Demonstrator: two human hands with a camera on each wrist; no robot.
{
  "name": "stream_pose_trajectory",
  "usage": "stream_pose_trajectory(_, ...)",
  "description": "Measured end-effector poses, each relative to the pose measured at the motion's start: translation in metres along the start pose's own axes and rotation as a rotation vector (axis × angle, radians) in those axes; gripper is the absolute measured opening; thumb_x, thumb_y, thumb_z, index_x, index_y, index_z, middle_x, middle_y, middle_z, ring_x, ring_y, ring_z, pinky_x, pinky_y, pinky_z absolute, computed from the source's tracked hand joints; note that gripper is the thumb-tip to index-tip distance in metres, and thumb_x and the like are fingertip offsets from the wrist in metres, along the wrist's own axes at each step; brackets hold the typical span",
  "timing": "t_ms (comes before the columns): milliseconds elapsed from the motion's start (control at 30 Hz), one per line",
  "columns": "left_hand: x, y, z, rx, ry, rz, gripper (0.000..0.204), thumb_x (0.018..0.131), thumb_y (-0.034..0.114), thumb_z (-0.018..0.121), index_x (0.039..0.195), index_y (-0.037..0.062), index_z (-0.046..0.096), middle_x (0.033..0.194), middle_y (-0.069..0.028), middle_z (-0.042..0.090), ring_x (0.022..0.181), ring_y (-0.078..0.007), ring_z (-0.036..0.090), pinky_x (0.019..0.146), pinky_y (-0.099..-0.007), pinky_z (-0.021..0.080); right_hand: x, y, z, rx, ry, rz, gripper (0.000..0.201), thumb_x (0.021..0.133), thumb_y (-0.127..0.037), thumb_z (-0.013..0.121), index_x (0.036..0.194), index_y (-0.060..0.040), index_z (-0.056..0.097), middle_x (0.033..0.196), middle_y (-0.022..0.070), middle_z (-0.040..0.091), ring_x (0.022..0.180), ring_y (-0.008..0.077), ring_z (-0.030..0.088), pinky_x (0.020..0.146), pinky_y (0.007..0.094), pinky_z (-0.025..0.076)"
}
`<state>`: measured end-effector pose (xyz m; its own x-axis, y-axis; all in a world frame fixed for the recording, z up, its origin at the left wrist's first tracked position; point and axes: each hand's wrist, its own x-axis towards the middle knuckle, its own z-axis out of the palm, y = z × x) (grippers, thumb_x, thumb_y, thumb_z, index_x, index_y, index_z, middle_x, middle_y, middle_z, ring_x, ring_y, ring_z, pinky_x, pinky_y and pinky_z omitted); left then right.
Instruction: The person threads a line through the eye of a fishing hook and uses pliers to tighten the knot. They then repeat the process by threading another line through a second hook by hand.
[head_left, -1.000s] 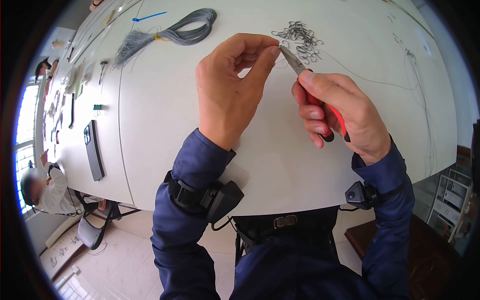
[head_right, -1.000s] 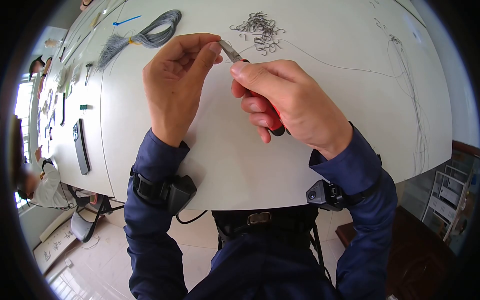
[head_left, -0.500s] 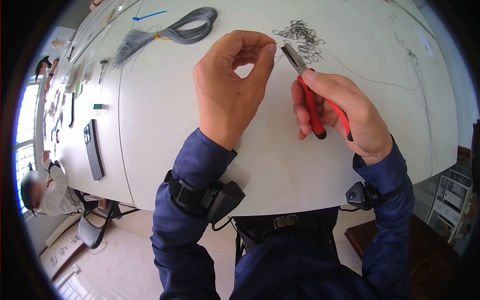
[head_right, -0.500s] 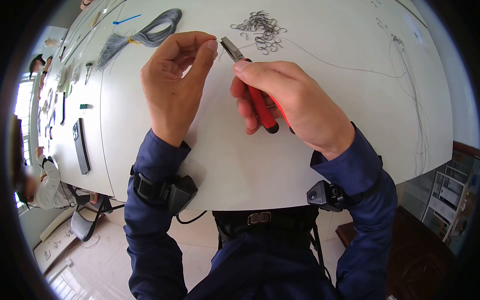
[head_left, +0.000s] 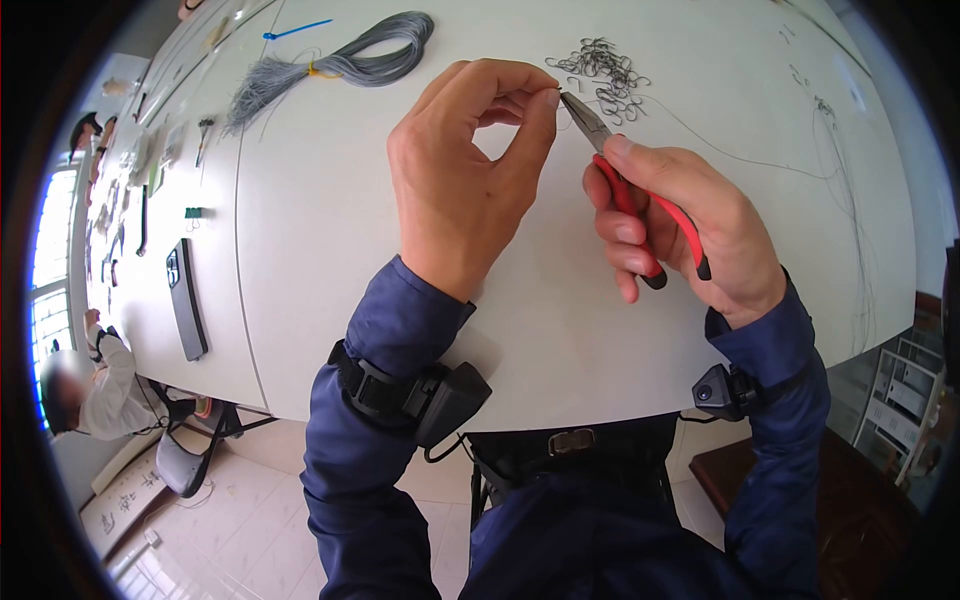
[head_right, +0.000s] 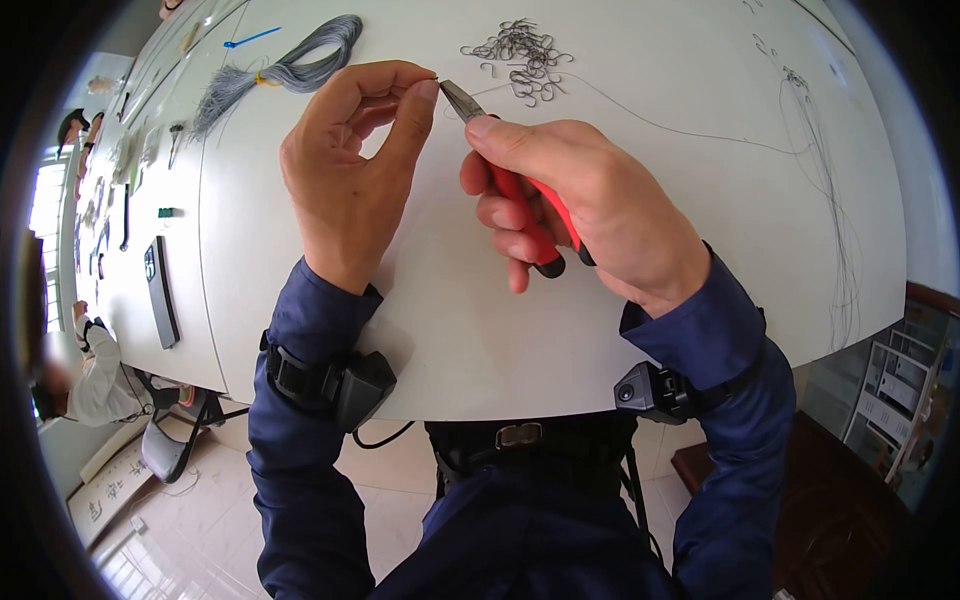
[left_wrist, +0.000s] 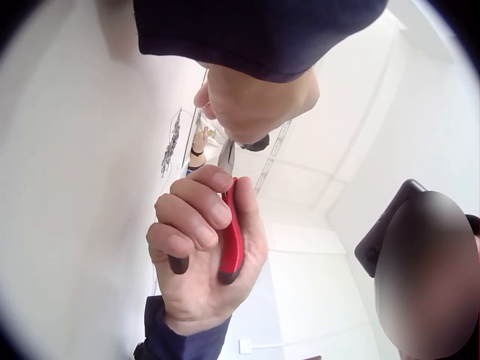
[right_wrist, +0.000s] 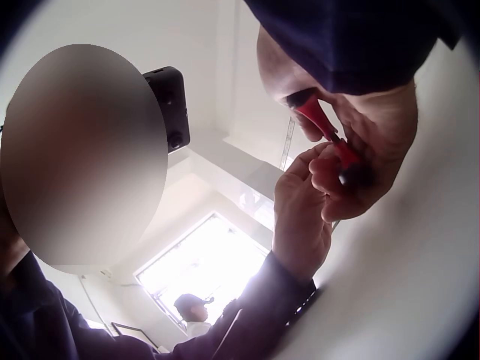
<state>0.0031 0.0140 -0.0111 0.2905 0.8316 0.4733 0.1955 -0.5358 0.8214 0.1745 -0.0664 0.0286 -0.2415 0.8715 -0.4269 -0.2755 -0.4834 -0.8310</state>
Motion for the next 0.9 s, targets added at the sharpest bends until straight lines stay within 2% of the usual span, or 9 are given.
stream_pose_trajectory(267,-0.001,0.005,0.002,-0.054,0.021,-0.115,0.008,0.090,0.002,0.070,0.095,-0.0033,0.068,0.087,-0.0044,0.070,0.081,-0.0083,0.065,0.082,-0.0252,0.056,-0.002,-0.001,0.005,0.024,0.036,0.015,0.042,0.098,-0.042,0.058,0.085,-0.0019,0.058,0.066,-0.0006,0.047,0.052,0.0099,0.045,0.049,0.0292,0.046)
stream_pose_trajectory(467,-0.001,0.007,0.002,-0.068,0.044,-0.129,0.009,0.091,0.003,0.070,0.094,-0.0037,0.067,0.086,-0.0039,0.069,0.078,-0.0083,0.064,0.078,-0.0233,0.054,-0.003,0.000,0.008,0.037,0.060,0.006,0.041,0.099,-0.041,0.059,0.085,-0.0025,0.057,0.066,-0.0009,0.047,0.052,0.0092,0.044,0.048,0.0283,0.046)
stream_pose_trajectory(567,0.000,0.006,0.005,-0.177,0.063,-0.196,0.008,0.087,0.003,0.070,0.093,-0.0027,0.068,0.081,-0.0061,0.071,0.076,-0.0118,0.068,0.077,-0.0257,0.056,-0.003,-0.001,0.007,0.025,0.063,0.000,0.040,0.099,-0.041,0.058,0.085,-0.0029,0.057,0.065,-0.0009,0.047,0.052,0.0090,0.045,0.049,0.0282,0.047)
stream_pose_trajectory(733,0.001,0.000,0.002,-0.328,0.010,-0.238,0.011,0.093,0.006,0.069,0.099,-0.0034,0.069,0.086,-0.0073,0.072,0.079,-0.0112,0.068,0.079,-0.0249,0.055,-0.002,-0.003,0.001,-0.039,0.057,-0.047,0.039,0.100,-0.039,0.057,0.083,-0.0039,0.057,0.065,-0.0020,0.048,0.053,0.0085,0.046,0.052,0.0275,0.047)
stream_pose_trajectory(833,0.002,0.002,-0.001,-0.342,0.009,-0.264,0.014,0.095,0.005,0.067,0.104,-0.0059,0.067,0.090,-0.0085,0.071,0.084,-0.0128,0.068,0.081,-0.0257,0.055,-0.006,-0.008,-0.007,-0.368,0.056,-0.079,0.037,0.099,-0.035,0.057,0.080,-0.0032,0.057,0.065,0.0014,0.051,0.054,0.0128,0.048,0.056,0.0281,0.047)
stream_pose_trajectory(900,0.003,0.004,-0.002,-0.322,0.013,-0.266,0.015,0.096,0.004,0.067,0.105,-0.0070,0.067,0.092,-0.0090,0.070,0.086,-0.0137,0.067,0.083,-0.0261,0.055,-0.008,-0.011,-0.009,-0.780,0.074,-0.178,0.034,0.099,-0.032,0.054,0.086,-0.0020,0.060,0.065,0.0025,0.051,0.060,0.0129,0.050,0.061,0.0274,0.046)
